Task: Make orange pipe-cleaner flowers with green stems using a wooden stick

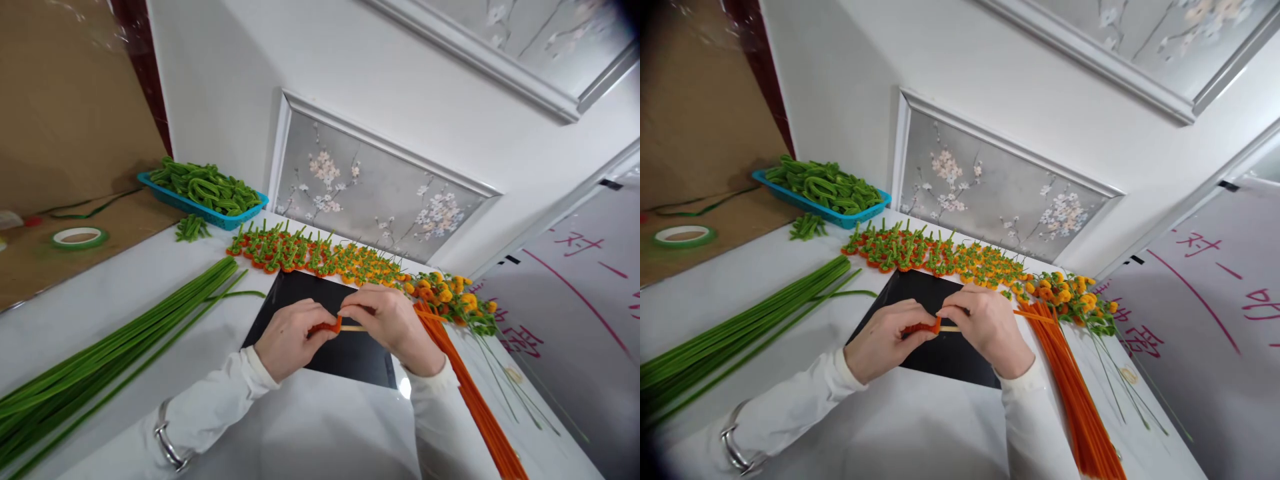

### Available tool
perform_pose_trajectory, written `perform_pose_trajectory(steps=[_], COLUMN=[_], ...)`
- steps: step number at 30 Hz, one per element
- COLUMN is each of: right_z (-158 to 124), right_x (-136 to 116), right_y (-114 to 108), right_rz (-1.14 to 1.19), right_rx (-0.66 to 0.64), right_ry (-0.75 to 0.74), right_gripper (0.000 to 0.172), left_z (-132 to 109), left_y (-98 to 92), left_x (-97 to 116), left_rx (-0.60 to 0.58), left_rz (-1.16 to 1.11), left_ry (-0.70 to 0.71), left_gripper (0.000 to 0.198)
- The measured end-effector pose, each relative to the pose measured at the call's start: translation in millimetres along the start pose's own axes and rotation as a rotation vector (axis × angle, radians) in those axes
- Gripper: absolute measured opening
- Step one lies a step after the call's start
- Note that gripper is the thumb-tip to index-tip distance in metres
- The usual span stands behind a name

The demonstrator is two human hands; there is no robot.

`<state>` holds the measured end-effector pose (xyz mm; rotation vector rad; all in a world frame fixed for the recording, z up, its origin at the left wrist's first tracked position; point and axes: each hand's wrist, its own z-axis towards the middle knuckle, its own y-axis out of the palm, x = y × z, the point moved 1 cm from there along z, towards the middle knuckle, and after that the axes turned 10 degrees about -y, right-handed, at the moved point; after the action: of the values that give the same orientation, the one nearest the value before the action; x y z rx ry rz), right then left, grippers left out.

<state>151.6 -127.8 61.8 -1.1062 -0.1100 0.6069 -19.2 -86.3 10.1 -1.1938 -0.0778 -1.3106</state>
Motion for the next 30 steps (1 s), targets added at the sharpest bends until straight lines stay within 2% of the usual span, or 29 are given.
perform_pose_trajectory(steps=[7, 12, 15, 19, 22, 30], right_z=[-2, -7, -10, -17, -23, -38], right_x=[26, 31, 30, 26, 15, -22], right_y=[10, 15, 17, 18, 21, 19], right_rz=[0.443, 0.624, 0.648, 0.563, 0.438, -0.13], right_rx=[-0.116, -0.192, -0.221, -0.235, -0.264, -0.248], right_ry=[0.061, 0.097, 0.128, 0.156, 0.089, -0.064], right_gripper=[0.023, 0.03, 0.035, 0.028, 0.025, 0.026], left_z=[-3, -3, -2, -1, -1, 1], left_y=[0.2, -0.5, -2.5, -3.0, -0.8, 2.4], left_x=[5, 8, 8, 4, -2, -6], left_rx=[0.023, 0.054, 0.077, 0.073, 0.093, 0.071], left_rz=[-0.004, -0.041, -0.061, -0.079, -0.12, -0.055], left_ry=[0.067, 0.098, 0.088, 0.014, -0.073, -0.1], left_gripper=[0.008, 0.011, 0.011, 0.015, 0.024, 0.02])
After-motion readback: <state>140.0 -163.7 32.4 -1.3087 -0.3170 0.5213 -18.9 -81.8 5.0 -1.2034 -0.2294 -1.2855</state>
